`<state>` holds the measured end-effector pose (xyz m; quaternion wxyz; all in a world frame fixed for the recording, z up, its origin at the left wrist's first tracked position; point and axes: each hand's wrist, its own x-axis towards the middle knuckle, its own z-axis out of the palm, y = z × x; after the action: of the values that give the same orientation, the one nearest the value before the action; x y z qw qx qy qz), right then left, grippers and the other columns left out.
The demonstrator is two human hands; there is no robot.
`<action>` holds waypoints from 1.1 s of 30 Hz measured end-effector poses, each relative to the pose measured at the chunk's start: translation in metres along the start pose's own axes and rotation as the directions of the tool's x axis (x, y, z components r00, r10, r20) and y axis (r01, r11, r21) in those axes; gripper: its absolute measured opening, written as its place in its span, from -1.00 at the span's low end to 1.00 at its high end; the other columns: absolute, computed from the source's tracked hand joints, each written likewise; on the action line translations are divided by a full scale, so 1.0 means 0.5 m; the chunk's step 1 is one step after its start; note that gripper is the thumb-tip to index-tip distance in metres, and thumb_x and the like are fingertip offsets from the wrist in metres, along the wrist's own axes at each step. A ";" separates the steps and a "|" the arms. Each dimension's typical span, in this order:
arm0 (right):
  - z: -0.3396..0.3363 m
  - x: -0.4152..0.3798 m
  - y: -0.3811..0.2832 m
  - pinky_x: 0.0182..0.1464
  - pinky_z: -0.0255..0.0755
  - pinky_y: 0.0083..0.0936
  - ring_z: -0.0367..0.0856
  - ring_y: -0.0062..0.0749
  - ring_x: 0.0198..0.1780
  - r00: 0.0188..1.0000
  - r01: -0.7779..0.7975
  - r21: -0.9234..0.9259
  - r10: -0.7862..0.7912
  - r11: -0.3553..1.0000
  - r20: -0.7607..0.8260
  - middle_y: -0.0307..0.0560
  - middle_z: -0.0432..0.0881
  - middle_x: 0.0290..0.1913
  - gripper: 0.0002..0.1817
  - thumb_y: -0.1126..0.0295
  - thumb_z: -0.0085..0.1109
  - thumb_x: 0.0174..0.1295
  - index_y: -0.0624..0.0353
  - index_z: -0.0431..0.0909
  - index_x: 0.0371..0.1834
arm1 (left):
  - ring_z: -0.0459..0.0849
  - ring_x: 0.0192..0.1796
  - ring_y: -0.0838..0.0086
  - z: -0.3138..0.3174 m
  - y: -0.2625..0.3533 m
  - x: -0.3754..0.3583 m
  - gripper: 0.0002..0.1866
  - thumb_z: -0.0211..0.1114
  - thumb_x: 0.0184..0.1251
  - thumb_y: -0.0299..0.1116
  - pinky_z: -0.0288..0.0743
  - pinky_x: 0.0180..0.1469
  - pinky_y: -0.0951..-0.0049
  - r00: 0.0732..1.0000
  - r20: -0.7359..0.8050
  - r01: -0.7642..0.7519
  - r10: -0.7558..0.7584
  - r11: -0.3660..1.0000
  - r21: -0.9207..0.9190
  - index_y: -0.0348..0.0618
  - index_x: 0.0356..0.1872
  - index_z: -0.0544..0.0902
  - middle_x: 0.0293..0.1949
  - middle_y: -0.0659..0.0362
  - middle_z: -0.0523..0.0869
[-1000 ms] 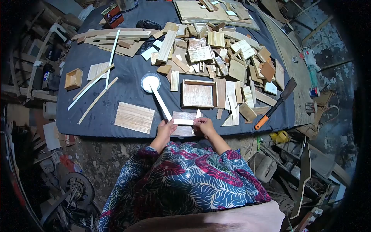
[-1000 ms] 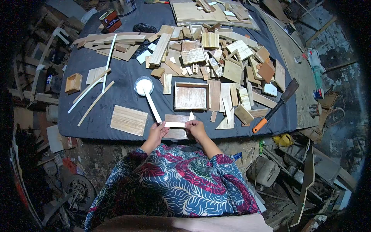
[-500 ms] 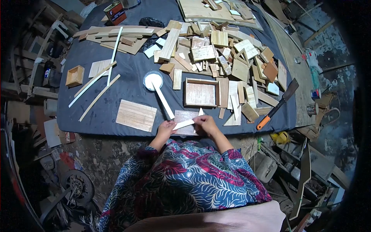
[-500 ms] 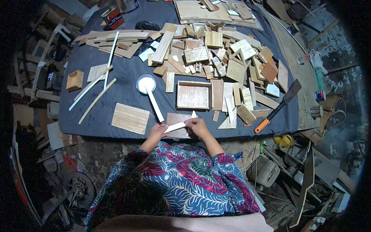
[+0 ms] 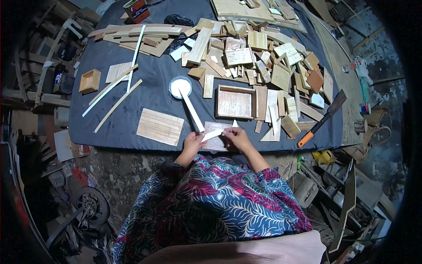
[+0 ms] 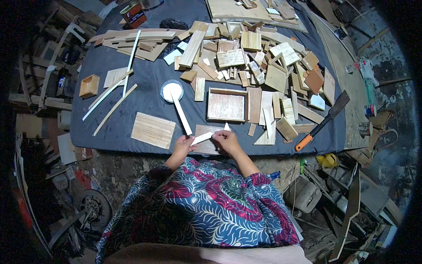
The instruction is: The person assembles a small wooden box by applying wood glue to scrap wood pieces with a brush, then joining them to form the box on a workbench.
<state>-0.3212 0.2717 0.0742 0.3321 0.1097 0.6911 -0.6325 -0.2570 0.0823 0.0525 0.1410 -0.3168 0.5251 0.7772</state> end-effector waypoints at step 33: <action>-0.076 -0.026 0.017 -0.20 0.33 -0.30 0.43 -0.11 -0.28 0.711 0.470 -0.865 -0.657 0.178 0.251 0.00 0.53 -0.38 -0.80 0.36 0.19 -0.07 0.22 0.52 -0.40 | 0.61 -0.49 0.50 -0.010 -0.063 0.038 -0.84 0.20 0.15 -0.40 0.45 -0.47 0.55 0.975 0.067 -0.221 0.211 0.920 0.323 -0.32 -0.38 0.52 -0.51 0.09 0.63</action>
<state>-0.3186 0.3127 0.0745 0.0152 -0.2891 0.9283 -0.2332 -0.2522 0.0887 0.0164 0.1135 -0.2168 0.6766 0.6945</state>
